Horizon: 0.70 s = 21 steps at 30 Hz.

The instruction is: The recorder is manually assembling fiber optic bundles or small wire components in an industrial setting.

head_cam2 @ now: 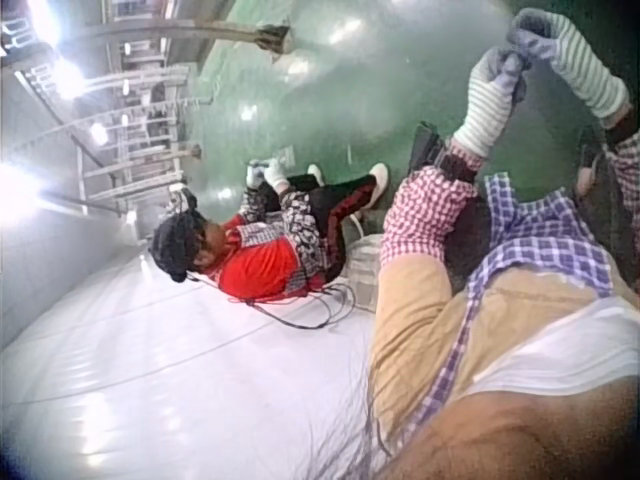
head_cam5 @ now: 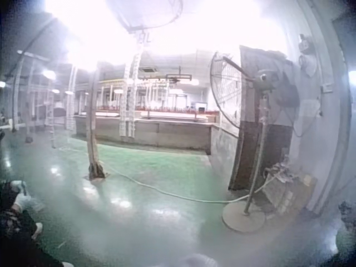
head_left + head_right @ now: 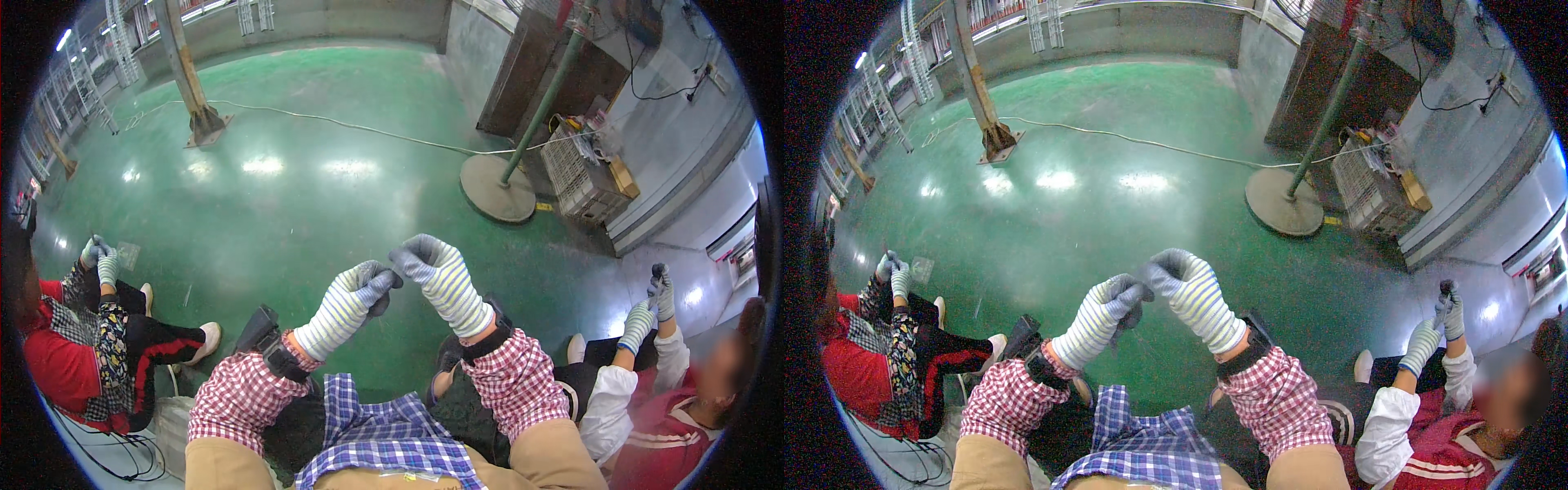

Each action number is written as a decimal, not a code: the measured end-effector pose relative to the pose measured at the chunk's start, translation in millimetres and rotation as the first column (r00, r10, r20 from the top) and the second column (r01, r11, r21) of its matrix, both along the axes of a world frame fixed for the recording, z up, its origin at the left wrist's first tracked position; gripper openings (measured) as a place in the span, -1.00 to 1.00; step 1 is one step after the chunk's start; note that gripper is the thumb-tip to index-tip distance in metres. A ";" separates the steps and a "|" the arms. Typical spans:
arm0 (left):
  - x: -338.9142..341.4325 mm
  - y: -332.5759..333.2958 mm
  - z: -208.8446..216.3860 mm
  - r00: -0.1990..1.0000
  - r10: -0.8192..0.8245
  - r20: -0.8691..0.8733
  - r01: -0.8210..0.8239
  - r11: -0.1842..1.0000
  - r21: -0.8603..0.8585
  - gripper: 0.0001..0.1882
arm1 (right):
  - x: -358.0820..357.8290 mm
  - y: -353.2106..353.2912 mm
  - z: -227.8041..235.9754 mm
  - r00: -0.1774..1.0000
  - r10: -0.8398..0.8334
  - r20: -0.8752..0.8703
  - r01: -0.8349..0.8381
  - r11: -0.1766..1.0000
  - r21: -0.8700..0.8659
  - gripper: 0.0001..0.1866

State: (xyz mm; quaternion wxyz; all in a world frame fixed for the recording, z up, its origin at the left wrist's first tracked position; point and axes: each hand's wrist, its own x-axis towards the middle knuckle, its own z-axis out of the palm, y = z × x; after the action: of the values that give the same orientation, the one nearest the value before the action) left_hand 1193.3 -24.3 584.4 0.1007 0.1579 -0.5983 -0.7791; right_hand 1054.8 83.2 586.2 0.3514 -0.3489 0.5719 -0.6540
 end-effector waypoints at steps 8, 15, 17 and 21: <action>-1.9 9.7 -8.6 0.993 -0.109 0.050 0.107 0.994 0.036 -0.69 | -40.8 6.0 0.1 0.911 -0.410 -0.043 0.404 0.909 -0.103 -0.85; 4.1 12.5 -2.5 0.983 -0.142 0.117 0.153 0.983 -0.097 -0.70 | -83.5 28.0 12.4 0.795 -0.600 0.088 0.603 0.768 -0.215 -0.75; 7.9 7.9 -0.6 0.989 -0.062 0.134 0.089 0.975 -0.204 -0.70 | -93.4 35.7 11.5 0.850 -0.507 0.147 0.527 0.825 -0.205 -0.68; 5.3 1.8 3.3 0.968 0.234 -0.096 -0.247 0.956 -0.159 -0.91 | -64.7 27.8 4.5 0.953 -0.212 0.217 0.246 0.959 -0.141 -0.59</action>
State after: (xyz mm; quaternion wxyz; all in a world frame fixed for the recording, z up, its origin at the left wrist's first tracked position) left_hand 1198.6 -22.4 587.6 0.2305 0.1907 -0.6345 -0.7127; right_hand 990.1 111.1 590.7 0.2982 -0.2407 0.5140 -0.7674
